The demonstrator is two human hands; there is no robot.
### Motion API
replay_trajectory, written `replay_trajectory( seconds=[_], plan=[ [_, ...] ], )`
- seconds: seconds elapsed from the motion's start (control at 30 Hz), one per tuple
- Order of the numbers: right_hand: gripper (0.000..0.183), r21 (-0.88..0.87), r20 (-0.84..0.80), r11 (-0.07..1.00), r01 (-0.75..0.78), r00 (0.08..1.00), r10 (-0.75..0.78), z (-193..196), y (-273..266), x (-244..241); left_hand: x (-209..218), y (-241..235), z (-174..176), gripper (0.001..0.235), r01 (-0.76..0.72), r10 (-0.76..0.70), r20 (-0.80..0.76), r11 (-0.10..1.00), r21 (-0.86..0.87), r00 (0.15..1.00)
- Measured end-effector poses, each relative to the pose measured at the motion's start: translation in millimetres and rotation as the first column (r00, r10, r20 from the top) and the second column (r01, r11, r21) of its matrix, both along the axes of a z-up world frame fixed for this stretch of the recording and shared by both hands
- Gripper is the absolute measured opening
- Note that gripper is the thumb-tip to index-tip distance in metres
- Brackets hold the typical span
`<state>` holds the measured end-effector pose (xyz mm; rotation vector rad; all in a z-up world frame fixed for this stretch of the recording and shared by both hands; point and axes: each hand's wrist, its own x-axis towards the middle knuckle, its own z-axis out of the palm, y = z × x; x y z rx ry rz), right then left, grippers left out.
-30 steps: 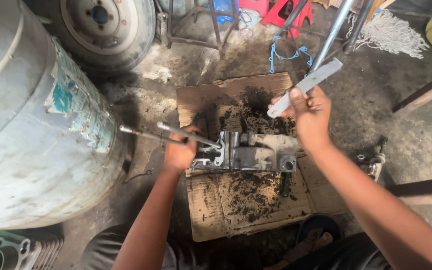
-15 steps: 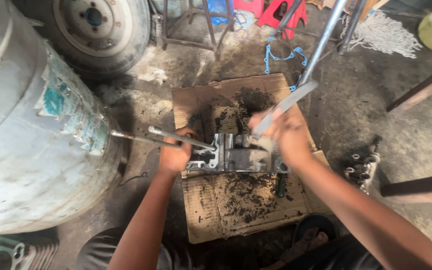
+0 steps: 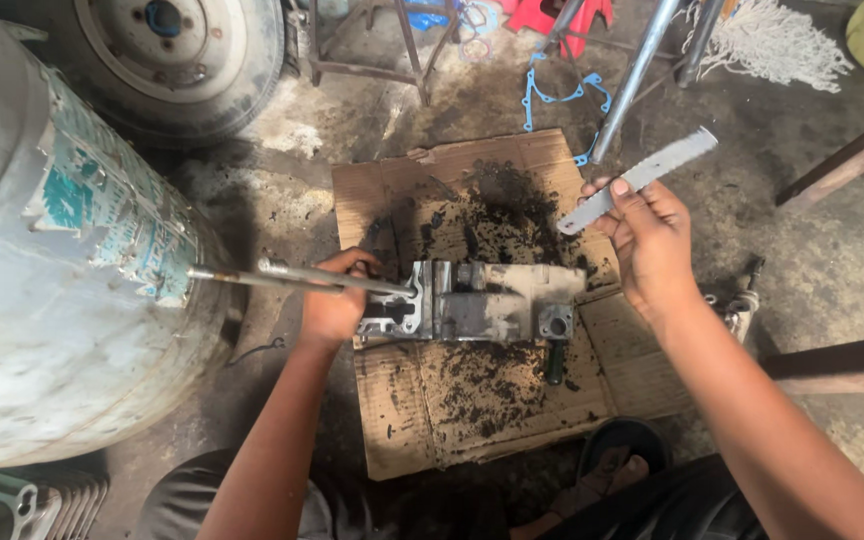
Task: The person is cleaning a disassembled engine block placed on a cardboard sheet. They use a metal scraper to remove grime and carbon deposits from the exterior surfaces and crevices of the engine casing. The person repeatedly scrapes different areas, occasionally turning the block to access different sides.
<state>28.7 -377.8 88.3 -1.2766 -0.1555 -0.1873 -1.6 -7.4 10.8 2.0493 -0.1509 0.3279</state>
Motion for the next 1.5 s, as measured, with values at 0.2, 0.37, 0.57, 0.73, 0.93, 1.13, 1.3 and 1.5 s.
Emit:
replay_trajectory(
  seconds=[0.2,0.37,0.57,0.73,0.93,1.13,1.3,1.5],
  plan=[
    [0.018,-0.56,-0.11,0.826,-0.069,0.994,0.008,-28.9,-17.1,19.3,-0.5,0.8,-1.3,0.026,-0.028,0.028,-0.005,0.999,0.027,1.0],
    [0.023,-0.783,-0.014,0.62,-0.041,0.999,0.049,-77.9,11.7,-2.4,13.9,5.3,-12.7,0.025,-0.018,0.023,-0.104,0.999,0.046,0.994],
    [0.029,-0.788,0.278,0.535,0.305,0.951,-0.133,-93.2,22.5,21.2,16.7,-0.2,10.3,0.063,-0.328,0.33,0.233,0.943,-0.049,0.915],
    [0.028,-0.813,0.282,0.502,0.294,0.954,-0.102,-82.6,23.0,12.0,-28.0,-26.9,18.8,0.085,-0.374,0.385,0.326,0.922,-0.098,0.864],
    [0.027,-0.865,0.263,0.409,0.292,0.956,-0.127,-87.8,18.7,-1.3,-61.8,-64.3,76.8,0.119,-0.413,0.472,0.156,0.859,-0.304,0.867],
    [0.041,-0.908,0.048,0.392,0.148,0.966,-0.253,-120.3,16.1,-30.6,-14.0,-77.8,93.8,0.117,-0.629,0.639,-0.042,0.741,-0.237,0.768],
    [0.039,-0.784,0.249,0.569,0.249,0.965,-0.08,-132.1,19.7,-84.4,13.1,-66.5,81.3,0.1,-0.509,0.48,-0.18,0.838,-0.196,0.859],
    [0.027,-0.699,-0.257,0.71,-0.082,0.956,-0.143,-121.0,98.5,-169.5,36.2,-73.4,79.0,0.094,-0.006,0.068,0.215,0.961,-0.275,0.974]
  ],
)
